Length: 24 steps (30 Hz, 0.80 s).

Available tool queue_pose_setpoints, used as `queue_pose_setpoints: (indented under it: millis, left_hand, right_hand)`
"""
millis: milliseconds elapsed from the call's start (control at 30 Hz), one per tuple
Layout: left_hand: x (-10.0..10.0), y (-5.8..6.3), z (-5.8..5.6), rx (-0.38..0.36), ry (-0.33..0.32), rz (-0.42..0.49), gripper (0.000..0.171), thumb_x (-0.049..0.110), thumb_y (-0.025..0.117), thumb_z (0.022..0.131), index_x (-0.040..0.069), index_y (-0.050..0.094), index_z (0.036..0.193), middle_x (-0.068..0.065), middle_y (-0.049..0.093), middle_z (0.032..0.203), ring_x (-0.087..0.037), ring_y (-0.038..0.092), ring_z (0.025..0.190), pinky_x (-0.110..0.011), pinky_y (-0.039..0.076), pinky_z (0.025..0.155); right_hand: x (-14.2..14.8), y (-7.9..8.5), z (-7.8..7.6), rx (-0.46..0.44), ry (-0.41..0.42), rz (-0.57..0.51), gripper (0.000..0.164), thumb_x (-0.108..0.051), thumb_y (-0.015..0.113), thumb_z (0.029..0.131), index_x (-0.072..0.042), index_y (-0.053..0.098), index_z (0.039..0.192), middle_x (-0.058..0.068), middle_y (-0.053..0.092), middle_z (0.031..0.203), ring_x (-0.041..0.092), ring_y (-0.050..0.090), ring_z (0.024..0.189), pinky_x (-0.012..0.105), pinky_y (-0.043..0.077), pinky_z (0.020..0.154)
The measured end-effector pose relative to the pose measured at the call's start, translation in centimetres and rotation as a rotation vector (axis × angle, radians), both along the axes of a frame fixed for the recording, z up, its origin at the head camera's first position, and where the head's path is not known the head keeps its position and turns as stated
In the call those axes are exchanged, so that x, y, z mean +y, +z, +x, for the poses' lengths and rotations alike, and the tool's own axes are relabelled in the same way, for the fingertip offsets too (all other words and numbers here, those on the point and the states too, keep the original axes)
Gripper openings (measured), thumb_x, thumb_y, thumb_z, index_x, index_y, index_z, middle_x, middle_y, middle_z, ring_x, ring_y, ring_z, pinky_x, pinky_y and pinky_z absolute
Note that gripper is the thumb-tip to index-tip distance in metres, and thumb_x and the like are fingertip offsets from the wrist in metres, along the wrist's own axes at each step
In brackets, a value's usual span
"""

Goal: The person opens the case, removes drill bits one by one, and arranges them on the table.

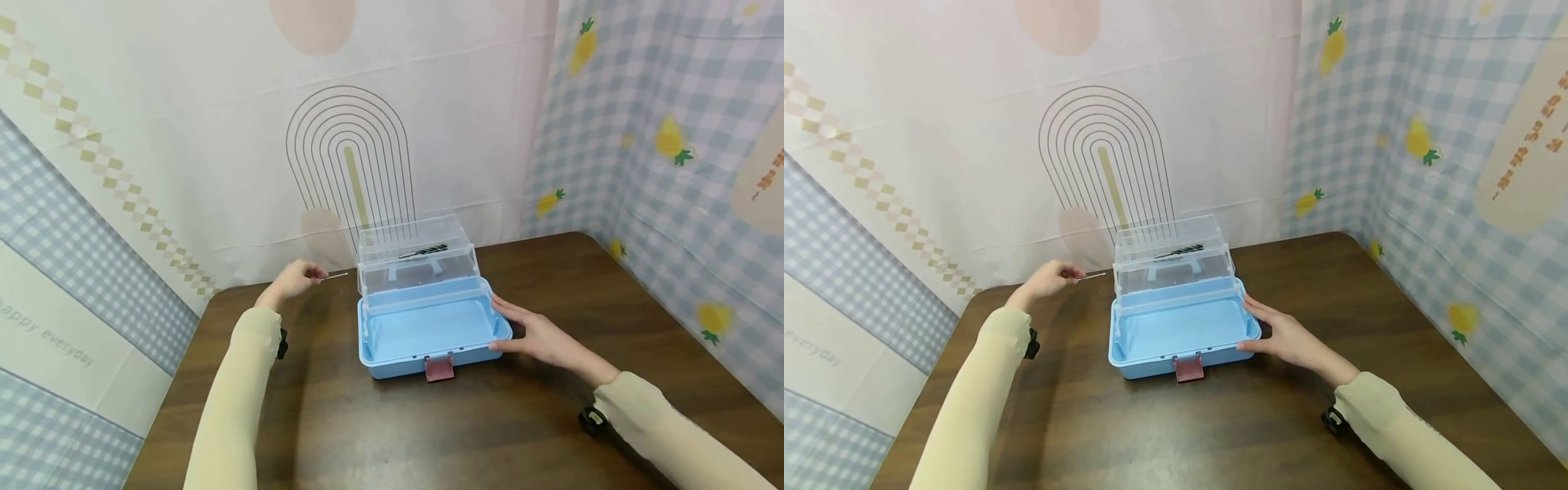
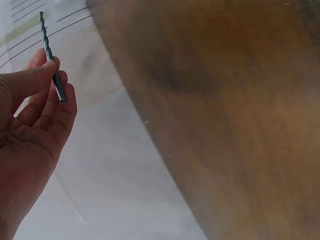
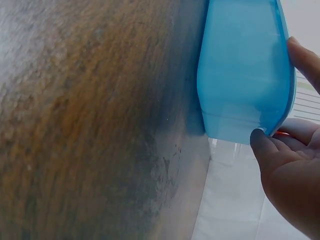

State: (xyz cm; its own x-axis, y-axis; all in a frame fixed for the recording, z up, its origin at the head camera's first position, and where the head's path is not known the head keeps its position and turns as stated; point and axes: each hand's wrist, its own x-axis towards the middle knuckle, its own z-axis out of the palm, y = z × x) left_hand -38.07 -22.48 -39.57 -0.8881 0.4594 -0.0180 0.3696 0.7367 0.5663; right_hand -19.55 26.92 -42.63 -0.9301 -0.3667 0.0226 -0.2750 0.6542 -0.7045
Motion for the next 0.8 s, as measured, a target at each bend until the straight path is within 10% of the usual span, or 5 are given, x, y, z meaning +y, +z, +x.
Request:
queue_pose_setpoints:
  millis: [800]
  left_hand:
    - [-0.3,-5.1,1.2,-0.083,0.037,-0.01,0.021,-0.004,0.06,0.094,0.0,0.074,0.109,-0.012,0.071,0.104,-0.028,0.063,0.101,-0.047,0.048,0.095]
  right_hand:
    - [-0.1,0.2,0.1,-0.015,-0.017,0.004,0.093,-0.048,0.076,0.088,-0.009,0.03,0.159,0.018,0.023,0.164,0.043,0.025,0.147,0.064,0.033,0.109]
